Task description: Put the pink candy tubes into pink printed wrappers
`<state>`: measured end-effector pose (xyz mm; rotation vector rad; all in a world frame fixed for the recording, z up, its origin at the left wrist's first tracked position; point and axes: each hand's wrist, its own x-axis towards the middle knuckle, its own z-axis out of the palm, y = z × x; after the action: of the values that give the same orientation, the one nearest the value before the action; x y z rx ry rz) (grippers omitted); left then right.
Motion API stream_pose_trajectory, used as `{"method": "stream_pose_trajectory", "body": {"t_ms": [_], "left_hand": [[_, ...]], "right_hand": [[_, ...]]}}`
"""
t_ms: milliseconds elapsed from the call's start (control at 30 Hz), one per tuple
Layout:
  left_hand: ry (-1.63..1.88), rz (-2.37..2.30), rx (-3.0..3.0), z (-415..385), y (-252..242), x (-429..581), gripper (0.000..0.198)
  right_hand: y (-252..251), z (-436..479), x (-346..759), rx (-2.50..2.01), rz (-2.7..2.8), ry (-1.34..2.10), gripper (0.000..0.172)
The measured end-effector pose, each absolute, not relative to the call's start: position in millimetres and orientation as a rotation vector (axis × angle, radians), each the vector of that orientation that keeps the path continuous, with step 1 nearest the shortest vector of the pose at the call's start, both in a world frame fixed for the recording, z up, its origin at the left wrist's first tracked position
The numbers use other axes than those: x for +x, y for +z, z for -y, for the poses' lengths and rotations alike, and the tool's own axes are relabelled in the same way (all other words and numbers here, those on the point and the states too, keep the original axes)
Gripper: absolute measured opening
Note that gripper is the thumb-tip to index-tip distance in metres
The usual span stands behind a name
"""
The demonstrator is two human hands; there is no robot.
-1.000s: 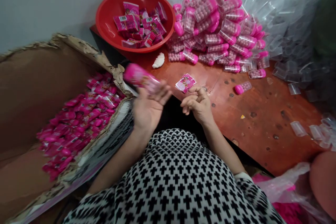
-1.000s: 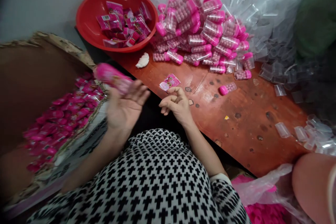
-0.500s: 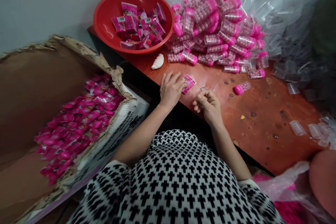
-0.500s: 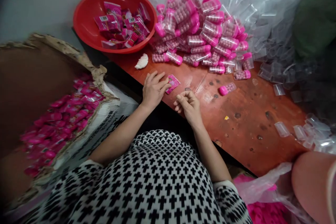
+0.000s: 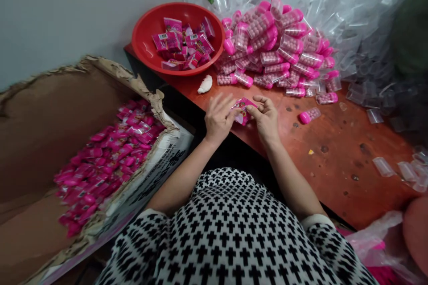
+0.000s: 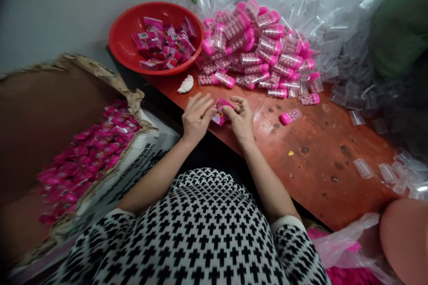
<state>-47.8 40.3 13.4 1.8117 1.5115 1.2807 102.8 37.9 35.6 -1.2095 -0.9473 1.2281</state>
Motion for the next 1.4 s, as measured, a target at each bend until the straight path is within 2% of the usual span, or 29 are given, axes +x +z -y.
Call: {"method": "stream_pose_trajectory", "body": {"t_ms": [67,167,267,400,500,533,633,733,867,967,1067,1133,1267,1333,1400], "left_hand": [[1.338,-1.656,1.715,-58.5,16.9,-65.6,0.037],[1.284,-1.893,1.561,-90.4,12.2,-90.7,0.033],[1.198,-1.961,1.528,-109.6,3.9,-102.5,0.033],[1.236,-1.953,1.589,-98.9,11.1,-102.0,0.042],[1.454,-1.739,1.531,-68.3,29.1,-89.8,0.06],[1.42,-1.592,1.455,-56.6,35.0,-83.0,0.065],[1.092,-1.178,1.05,-26.8,46.9,-59.7,0.047],[0.892,-0.996,0.78,-13.0,48.6,-42.9,0.037],[0.847,-1.048,0.811,-11.9,43.4,-33.8,0.028],[0.811,-1.098,0.851,-10.3,42.6,-30.4,0.027],[0.843,-1.124,0.682,-7.7,45.0,-26.7,0.03],[0.878,-1.116,0.521,-7.6,46.3,-23.9,0.032],[1.007,-1.025,0.179,-10.2,46.0,-18.8,0.023],[1.087,-0.975,0.036,-11.3,45.5,-17.1,0.018],[1.126,-0.941,-0.059,-11.6,46.0,-16.0,0.016]], "right_hand": [[40.2,-39.3,103.7,-1.215,0.946,1.199,0.035],[46.4,-36.5,105.0,-1.208,0.924,1.237,0.034],[48.3,-31.8,104.0,-1.194,0.885,1.3,0.032],[46.7,-30.3,105.8,-1.185,0.895,1.352,0.033],[47.1,-33.6,111.0,-1.174,0.927,1.4,0.033],[47.8,-35.0,112.6,-1.162,0.943,1.418,0.033],[50.6,-37.8,115.1,-1.113,1.007,1.473,0.034],[52.3,-37.1,117.1,-1.108,1.134,1.459,0.033],[55.1,-33.4,134.1,-1.293,1.494,1.231,0.024],[62.8,-31.8,167.8,-1.554,1.756,0.79,0.014],[72.3,-31.0,216.7,-1.824,2.001,0.232,0.027],[76.3,-29.1,249.0,-1.965,2.178,0.081,0.034],[77.0,-22.4,286.7,-2.207,2.351,0.084,0.039],[76.4,-18.6,284.0,-2.32,2.241,0.078,0.03],[76.5,-12.3,265.0,-2.335,2.022,0.16,0.034]]}}
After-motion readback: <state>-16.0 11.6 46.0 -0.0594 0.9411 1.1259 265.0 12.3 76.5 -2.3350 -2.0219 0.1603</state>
